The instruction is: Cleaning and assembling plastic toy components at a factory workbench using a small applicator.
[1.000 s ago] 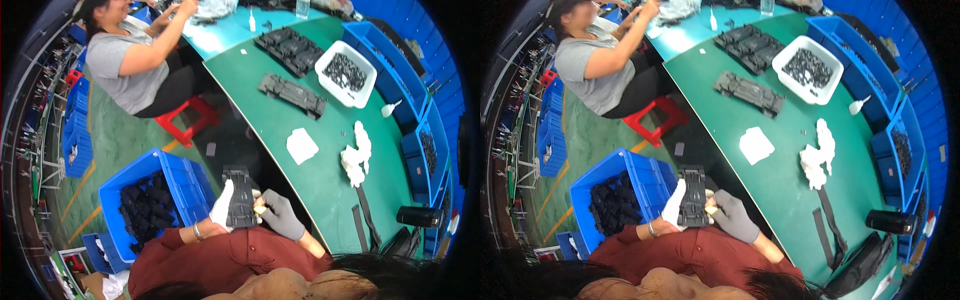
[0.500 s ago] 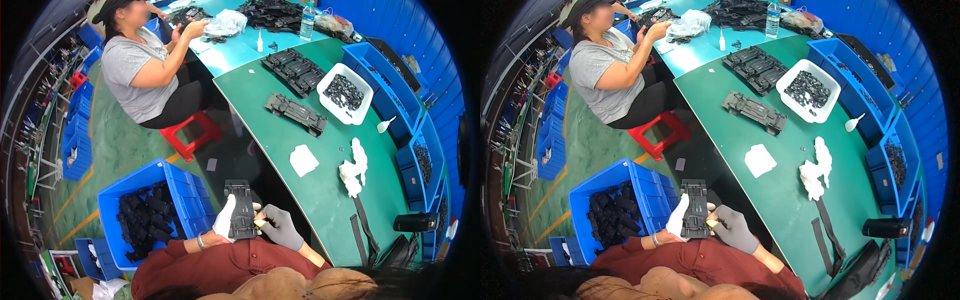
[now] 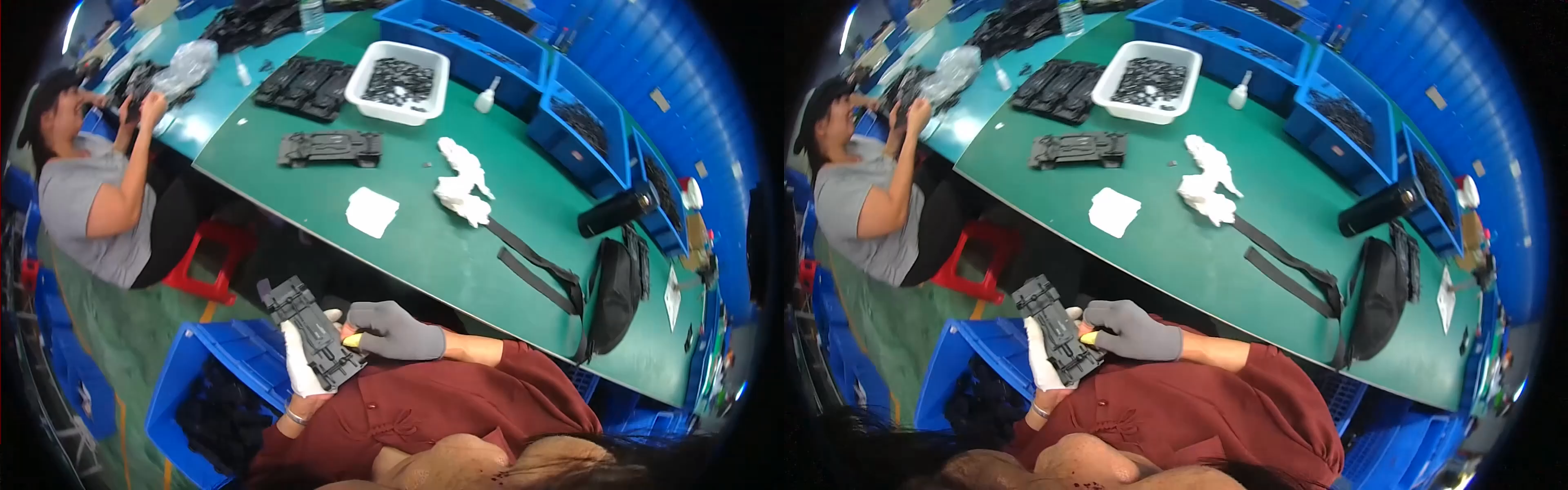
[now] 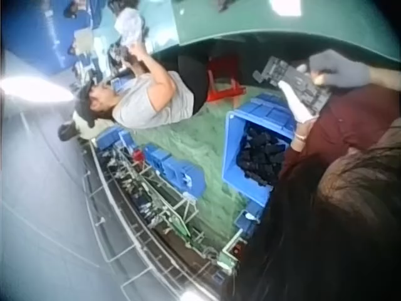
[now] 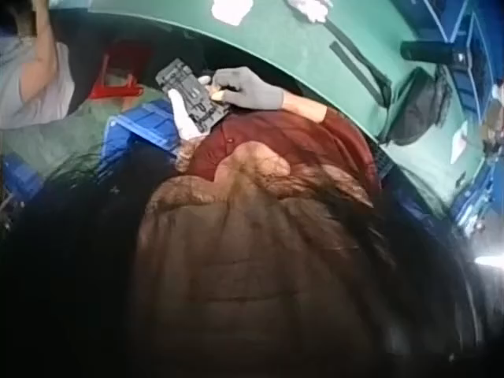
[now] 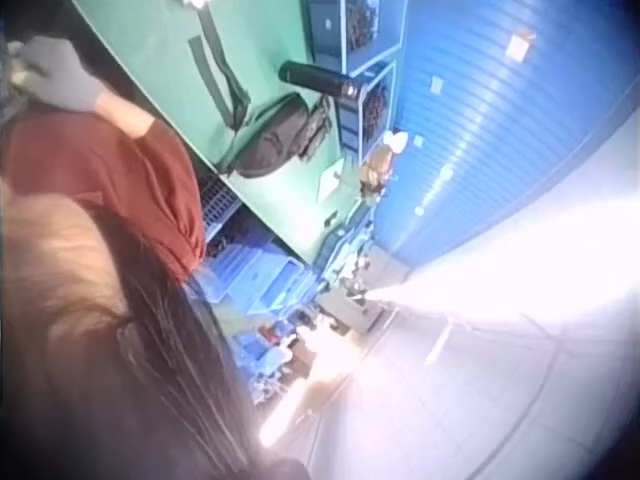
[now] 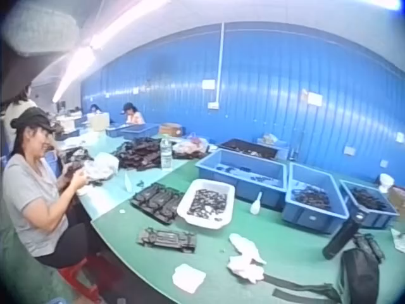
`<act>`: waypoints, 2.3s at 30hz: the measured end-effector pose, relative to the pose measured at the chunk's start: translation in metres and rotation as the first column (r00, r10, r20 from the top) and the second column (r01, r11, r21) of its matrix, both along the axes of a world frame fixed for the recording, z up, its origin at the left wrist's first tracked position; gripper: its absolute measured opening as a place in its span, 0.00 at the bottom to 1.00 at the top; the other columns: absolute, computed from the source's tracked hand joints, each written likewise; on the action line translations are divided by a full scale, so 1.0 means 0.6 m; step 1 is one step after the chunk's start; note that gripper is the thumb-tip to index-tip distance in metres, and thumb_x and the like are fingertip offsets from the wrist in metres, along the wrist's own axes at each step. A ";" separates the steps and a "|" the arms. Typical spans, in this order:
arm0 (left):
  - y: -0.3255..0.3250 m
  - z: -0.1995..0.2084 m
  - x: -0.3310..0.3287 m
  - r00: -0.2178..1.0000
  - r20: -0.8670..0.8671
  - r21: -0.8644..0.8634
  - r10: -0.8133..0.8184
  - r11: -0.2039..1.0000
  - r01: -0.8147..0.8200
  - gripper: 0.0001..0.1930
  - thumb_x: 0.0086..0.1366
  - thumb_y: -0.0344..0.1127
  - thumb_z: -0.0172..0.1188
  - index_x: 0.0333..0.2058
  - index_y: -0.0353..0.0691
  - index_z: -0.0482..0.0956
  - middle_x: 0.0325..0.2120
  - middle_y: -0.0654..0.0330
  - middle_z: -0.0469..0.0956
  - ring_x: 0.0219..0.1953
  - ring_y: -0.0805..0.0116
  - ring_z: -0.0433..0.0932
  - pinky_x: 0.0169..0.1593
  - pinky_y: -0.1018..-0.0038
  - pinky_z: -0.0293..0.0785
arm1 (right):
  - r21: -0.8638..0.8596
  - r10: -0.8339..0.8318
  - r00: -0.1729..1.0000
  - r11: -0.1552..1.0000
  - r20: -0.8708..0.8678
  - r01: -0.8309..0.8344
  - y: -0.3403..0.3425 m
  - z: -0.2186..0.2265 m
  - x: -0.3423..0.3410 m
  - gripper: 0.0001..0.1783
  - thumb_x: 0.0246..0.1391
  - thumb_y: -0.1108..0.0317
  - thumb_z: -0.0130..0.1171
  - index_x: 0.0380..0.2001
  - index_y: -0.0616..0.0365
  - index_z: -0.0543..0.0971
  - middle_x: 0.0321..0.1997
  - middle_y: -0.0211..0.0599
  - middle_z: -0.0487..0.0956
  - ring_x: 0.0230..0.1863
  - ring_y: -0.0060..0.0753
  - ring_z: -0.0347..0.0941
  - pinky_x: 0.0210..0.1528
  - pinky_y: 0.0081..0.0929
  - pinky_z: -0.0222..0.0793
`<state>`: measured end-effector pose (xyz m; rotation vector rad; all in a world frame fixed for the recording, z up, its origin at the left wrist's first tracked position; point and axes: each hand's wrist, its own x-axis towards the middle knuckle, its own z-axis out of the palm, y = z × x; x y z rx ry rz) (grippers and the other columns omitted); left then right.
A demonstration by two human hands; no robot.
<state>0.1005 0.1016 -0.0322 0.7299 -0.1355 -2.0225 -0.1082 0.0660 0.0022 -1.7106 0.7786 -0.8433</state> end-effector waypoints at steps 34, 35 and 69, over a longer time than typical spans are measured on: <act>-0.081 0.089 -0.362 0.749 0.612 -0.693 -0.256 0.283 0.663 0.21 0.69 0.25 0.58 0.60 0.34 0.73 0.55 0.56 0.74 0.53 0.66 0.78 0.58 0.71 0.75 | -0.454 -0.923 -0.124 0.060 -0.364 0.889 0.075 0.063 -0.435 0.30 0.52 0.67 0.69 0.58 0.62 0.72 0.39 0.44 0.81 0.38 0.36 0.79 0.43 0.29 0.74; -0.092 0.091 -0.333 0.747 0.632 -0.693 -0.208 0.281 0.665 0.20 0.68 0.25 0.58 0.58 0.34 0.75 0.54 0.55 0.75 0.52 0.66 0.79 0.58 0.71 0.75 | -0.509 -0.910 -0.155 0.069 -0.385 0.858 0.069 0.059 -0.440 0.31 0.52 0.66 0.69 0.58 0.61 0.71 0.41 0.46 0.82 0.39 0.40 0.81 0.44 0.31 0.74; -0.230 0.056 -0.020 0.415 0.694 -0.717 0.589 0.512 0.473 0.14 0.63 0.22 0.56 0.47 0.32 0.82 0.44 0.48 0.81 0.44 0.54 0.82 0.49 0.68 0.78 | -0.601 -0.695 0.381 0.718 -0.610 0.350 -0.306 0.071 -0.250 0.06 0.52 0.72 0.58 0.35 0.57 0.79 0.35 0.42 0.79 0.43 0.51 0.75 0.43 0.47 0.70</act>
